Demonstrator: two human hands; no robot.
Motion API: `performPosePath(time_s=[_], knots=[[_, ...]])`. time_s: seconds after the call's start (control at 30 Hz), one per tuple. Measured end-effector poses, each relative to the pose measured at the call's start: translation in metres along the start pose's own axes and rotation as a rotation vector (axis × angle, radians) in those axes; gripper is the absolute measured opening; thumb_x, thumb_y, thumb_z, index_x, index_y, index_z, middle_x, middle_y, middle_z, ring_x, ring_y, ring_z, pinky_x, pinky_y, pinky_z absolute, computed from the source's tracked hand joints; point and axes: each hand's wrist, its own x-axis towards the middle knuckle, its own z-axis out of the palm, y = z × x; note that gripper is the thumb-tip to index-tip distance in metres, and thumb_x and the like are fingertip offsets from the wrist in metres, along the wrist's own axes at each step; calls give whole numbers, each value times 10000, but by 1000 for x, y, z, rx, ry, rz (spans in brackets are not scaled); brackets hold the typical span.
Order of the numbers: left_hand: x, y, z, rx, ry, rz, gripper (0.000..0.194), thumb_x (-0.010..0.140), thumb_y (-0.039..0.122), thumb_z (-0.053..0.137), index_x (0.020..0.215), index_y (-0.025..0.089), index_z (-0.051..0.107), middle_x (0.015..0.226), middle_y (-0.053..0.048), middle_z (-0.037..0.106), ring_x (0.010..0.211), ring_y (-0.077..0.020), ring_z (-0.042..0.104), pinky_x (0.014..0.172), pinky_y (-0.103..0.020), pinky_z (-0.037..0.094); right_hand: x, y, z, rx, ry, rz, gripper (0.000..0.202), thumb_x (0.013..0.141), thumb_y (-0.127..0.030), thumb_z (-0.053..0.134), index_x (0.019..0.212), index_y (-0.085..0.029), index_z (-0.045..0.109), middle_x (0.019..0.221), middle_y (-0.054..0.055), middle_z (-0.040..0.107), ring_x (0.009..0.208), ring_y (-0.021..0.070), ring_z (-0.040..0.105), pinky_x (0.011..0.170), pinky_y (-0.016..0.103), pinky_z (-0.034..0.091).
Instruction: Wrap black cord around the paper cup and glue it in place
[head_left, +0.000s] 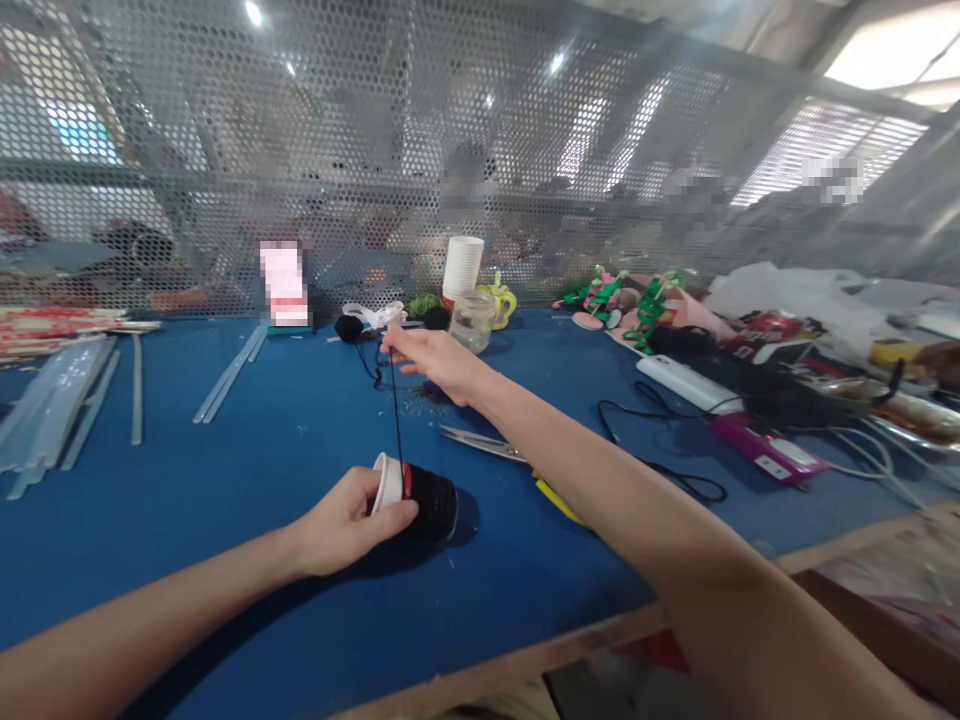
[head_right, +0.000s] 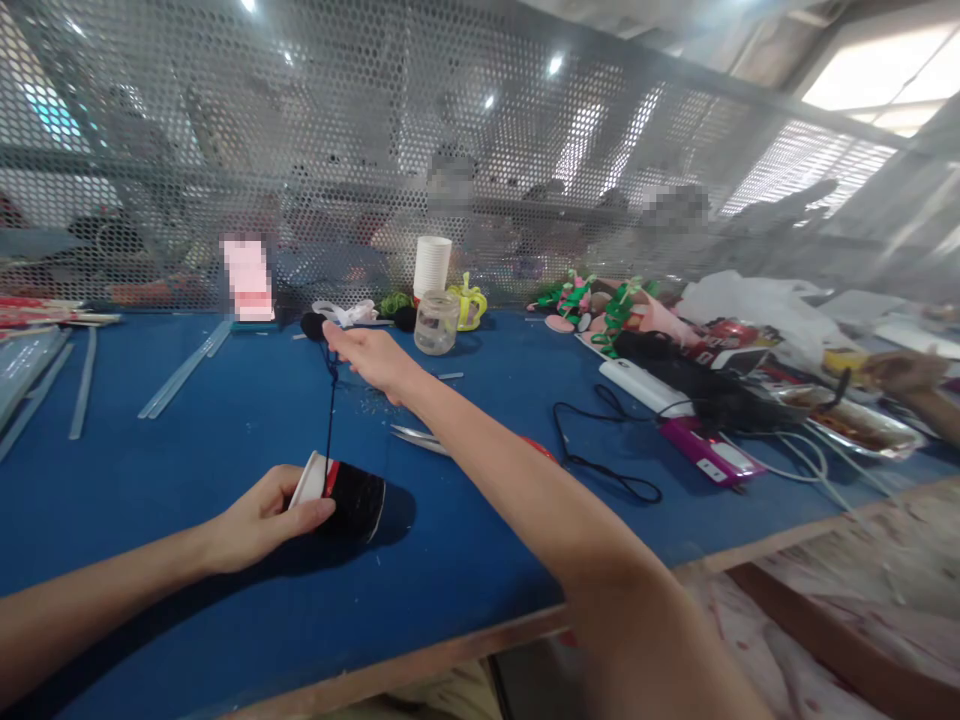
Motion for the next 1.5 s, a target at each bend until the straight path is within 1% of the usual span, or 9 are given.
performPosePath(time_s=[0.1, 0.23, 0.47, 0.6, 0.73, 0.83, 1.07, 1.27, 1.5], knots=[[2, -1, 0, -43, 41, -56, 330, 743, 353, 399, 486, 157, 331, 477, 58, 286, 455, -59, 240, 431, -199, 200, 9, -5, 6, -312, -92, -54, 518, 794, -531, 279, 907, -128, 583, 887, 82, 612, 798, 136, 553, 665, 230, 421], [5, -3, -1, -93, 143, -163, 373, 725, 400, 400, 455, 163, 300, 437, 69, 249, 416, -47, 198, 406, -199, 168, 2, -9, 2, -665, -199, -72, 375, 790, -454, 376, 832, -158, 604, 729, 35, 620, 668, 138, 566, 593, 232, 392], [7, -4, -3, -106, 277, -250, 384, 704, 413, 393, 430, 144, 366, 418, 50, 313, 405, -51, 247, 399, -198, 180, -33, 8, -47, -889, 47, 97, 324, 804, -329, 347, 688, -144, 586, 688, 93, 601, 684, 193, 558, 595, 281, 357], [8, 0, -5, -137, 325, -259, 376, 700, 415, 393, 457, 130, 427, 435, 35, 375, 425, -65, 303, 410, -195, 225, -52, 28, -59, -960, 41, 248, 178, 697, -248, 488, 564, -157, 563, 609, 93, 584, 634, 206, 554, 544, 278, 354], [9, 1, -7, -149, 365, -271, 361, 711, 399, 380, 483, 127, 446, 441, 28, 403, 436, -77, 337, 424, -200, 256, -57, 50, -51, -952, 55, 339, 45, 614, -156, 534, 626, -133, 571, 716, 139, 596, 702, 241, 562, 563, 291, 378], [10, 2, -7, -129, 372, -281, 359, 718, 392, 363, 479, 132, 429, 438, 31, 388, 433, -77, 331, 425, -203, 252, -54, 56, -44, -911, 136, 358, 181, 640, -137, 486, 797, -88, 561, 864, 189, 580, 816, 267, 547, 635, 319, 391], [10, -2, -11, 0, 414, -248, 370, 742, 401, 315, 471, 154, 367, 446, 43, 304, 434, -76, 282, 430, -213, 221, -66, 29, -51, -704, 274, 254, 418, 683, -209, 462, 1086, -113, 405, 951, 113, 582, 813, 189, 564, 684, 290, 428], [9, -5, -15, 215, 435, -198, 375, 752, 385, 316, 443, 176, 275, 433, 49, 247, 429, -75, 236, 428, -224, 176, -87, 10, -39, -175, 83, 172, 230, 719, -306, 494, 862, -125, 500, 653, 52, 589, 541, 132, 561, 524, 261, 471], [15, -7, -21, 175, 452, -213, 356, 760, 409, 265, 483, 185, 259, 462, 49, 242, 441, -81, 231, 436, -224, 186, -109, -4, -19, -149, 48, 157, 184, 731, -322, 483, 712, -156, 558, 476, -27, 472, 393, 79, 455, 373, 197, 405]])
